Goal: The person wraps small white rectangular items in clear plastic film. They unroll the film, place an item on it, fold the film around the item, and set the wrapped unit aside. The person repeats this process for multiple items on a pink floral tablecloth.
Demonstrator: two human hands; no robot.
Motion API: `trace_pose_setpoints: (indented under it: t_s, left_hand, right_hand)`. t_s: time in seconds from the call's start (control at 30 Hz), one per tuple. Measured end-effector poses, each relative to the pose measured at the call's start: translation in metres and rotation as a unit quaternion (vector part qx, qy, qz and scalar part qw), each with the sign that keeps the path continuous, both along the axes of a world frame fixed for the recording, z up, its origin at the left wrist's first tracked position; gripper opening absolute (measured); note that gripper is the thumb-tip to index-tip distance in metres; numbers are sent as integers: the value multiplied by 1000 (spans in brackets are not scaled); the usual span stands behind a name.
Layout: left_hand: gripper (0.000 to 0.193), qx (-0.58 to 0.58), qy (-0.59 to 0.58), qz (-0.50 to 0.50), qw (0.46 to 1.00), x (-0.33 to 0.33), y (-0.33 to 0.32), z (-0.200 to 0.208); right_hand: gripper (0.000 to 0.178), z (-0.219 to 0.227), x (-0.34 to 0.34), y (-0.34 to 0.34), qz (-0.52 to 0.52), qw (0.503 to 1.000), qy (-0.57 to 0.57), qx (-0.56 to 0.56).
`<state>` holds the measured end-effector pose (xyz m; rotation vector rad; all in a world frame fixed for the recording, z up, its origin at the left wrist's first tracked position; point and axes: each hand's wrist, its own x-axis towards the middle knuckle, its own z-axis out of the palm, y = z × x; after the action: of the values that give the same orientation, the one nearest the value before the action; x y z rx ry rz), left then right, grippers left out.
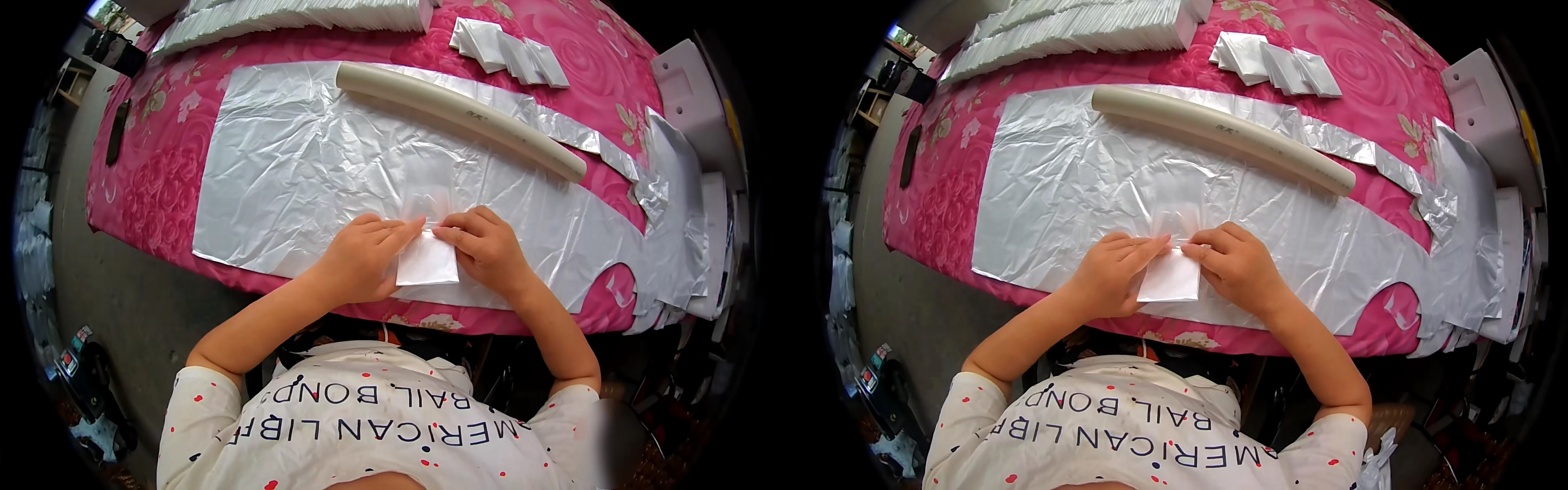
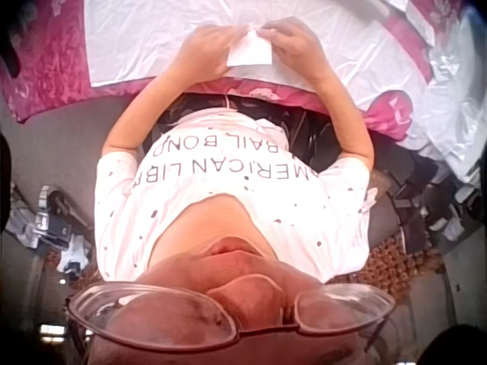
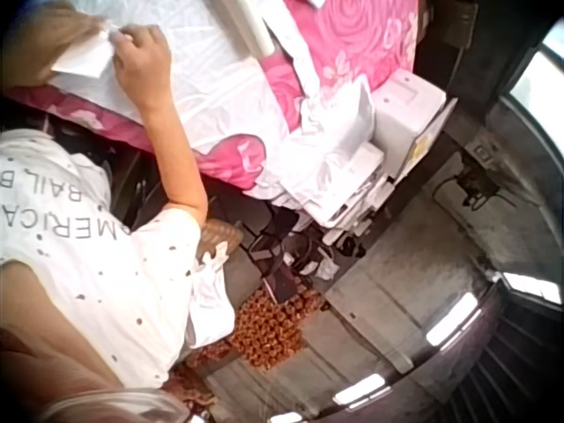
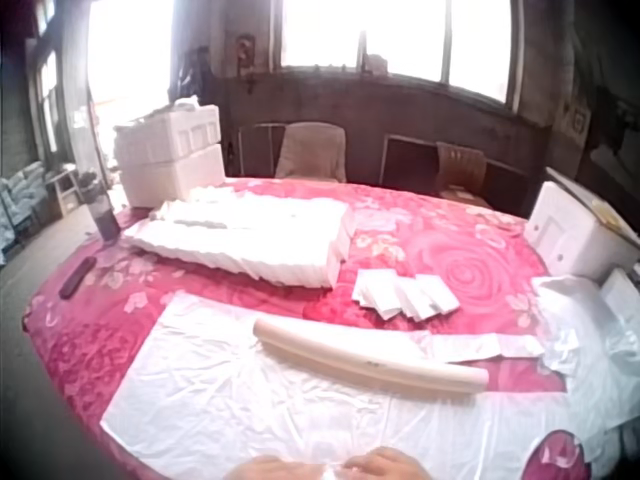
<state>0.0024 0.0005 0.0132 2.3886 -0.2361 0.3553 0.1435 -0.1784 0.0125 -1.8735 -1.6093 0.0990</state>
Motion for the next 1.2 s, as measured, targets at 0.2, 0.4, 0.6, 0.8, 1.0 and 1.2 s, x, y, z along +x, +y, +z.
trace_pose_setpoints:
  t_s: [0.2,0.4,0.6,0.8,1.0,1.2]
  left_hand:
    - [64,-90,138,118,979,13,3,1]
    - [63,-193,217,207,934,42,7,12]
    - [74,31,17,182,983,37,2,-3]
    - [92,151,78,99,980,37,-25,-21]
    - [100,164,100,93,977,36,-22,-23]
    - [87,-12,29,104,994,-12,-1,-6]
  right_hand:
    - [11,3,-9,11,-174,951,253,-29]
    - [22,19,5,28,-267,878,355,-180]
    - [22,29,9,36,-274,855,385,-216]
    - [20,21,9,34,-279,858,383,-196]
    - [19,34,-6,26,-285,909,204,-227]
    - [32,44,-13,22,-220,957,-60,-179]
